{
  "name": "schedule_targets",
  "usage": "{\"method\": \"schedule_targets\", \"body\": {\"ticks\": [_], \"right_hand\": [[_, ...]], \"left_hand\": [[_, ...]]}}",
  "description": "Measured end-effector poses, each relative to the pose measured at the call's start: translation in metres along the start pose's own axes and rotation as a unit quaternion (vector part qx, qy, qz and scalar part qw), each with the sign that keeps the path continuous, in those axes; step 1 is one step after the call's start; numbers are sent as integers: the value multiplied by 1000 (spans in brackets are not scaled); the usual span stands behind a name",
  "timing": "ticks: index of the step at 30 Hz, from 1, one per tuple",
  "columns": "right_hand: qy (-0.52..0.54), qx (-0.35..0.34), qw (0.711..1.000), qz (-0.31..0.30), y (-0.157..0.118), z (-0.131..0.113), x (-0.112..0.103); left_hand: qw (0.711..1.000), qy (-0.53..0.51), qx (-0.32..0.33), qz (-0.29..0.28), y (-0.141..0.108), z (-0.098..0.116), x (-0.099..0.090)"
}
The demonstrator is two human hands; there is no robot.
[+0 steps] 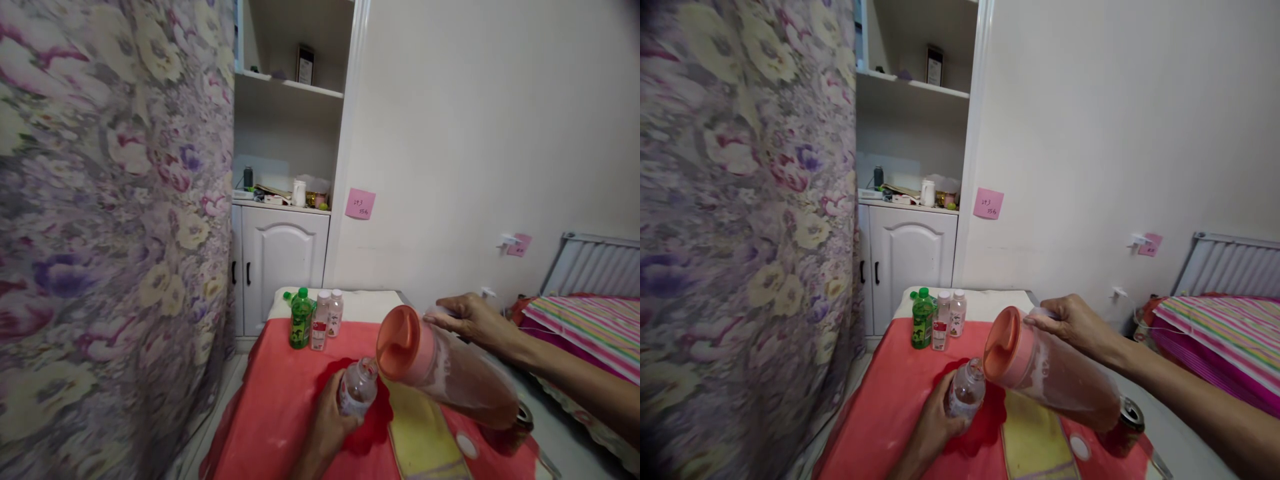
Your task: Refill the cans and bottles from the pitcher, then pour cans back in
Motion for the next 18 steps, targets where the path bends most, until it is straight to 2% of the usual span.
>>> {"method": "schedule_targets", "body": {"ticks": [3, 12, 18], "right_hand": [[24, 10, 1000, 4, -1, 9, 5], [197, 49, 979, 27, -8, 32, 36], [244, 77, 965, 52, -14, 53, 51]], "left_hand": [[1000, -18, -3, 1, 0, 0, 0], [999, -45, -8, 1, -1, 11, -3], [1000, -11, -18, 19, 2, 8, -8]]}}
Point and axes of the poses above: each hand's wrist, its own y-axis towards the middle knuckle, its own x-axis out of the palm, z = x × y, the point moved 5 cm from there along y, towards the middle knuckle, and after that the axes turned 9 degrees about x, right-handed, at the moved point
